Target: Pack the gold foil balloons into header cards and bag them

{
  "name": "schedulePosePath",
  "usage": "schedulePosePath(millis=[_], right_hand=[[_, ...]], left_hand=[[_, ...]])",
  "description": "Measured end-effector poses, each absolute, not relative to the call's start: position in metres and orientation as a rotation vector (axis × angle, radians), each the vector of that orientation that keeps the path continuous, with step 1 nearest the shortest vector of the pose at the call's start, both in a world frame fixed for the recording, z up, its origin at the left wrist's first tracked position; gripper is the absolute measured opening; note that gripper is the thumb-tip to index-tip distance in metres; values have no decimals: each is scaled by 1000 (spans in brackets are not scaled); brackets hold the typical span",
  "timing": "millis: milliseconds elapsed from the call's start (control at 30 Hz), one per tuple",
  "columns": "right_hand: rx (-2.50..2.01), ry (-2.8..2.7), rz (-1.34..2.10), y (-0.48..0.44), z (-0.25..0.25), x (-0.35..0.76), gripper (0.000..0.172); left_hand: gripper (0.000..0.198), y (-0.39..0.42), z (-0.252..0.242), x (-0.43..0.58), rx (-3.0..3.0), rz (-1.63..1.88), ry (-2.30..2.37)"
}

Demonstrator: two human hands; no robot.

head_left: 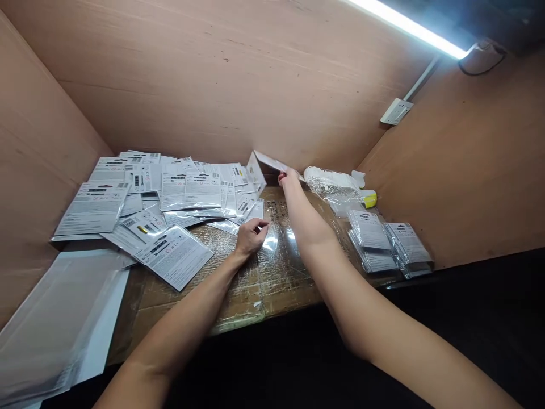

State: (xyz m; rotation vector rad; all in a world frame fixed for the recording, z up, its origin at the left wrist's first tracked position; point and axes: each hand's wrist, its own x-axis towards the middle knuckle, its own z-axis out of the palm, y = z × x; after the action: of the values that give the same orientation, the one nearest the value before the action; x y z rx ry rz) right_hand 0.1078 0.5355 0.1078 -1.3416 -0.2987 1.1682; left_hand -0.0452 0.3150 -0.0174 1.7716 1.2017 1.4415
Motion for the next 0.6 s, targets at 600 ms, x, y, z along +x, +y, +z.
schedulePosePath(millis=[600], right_hand=[[-1155,-1365,1394,333,100,179,42]], left_hand=[[60,312,36,-77,894,1272,723]])
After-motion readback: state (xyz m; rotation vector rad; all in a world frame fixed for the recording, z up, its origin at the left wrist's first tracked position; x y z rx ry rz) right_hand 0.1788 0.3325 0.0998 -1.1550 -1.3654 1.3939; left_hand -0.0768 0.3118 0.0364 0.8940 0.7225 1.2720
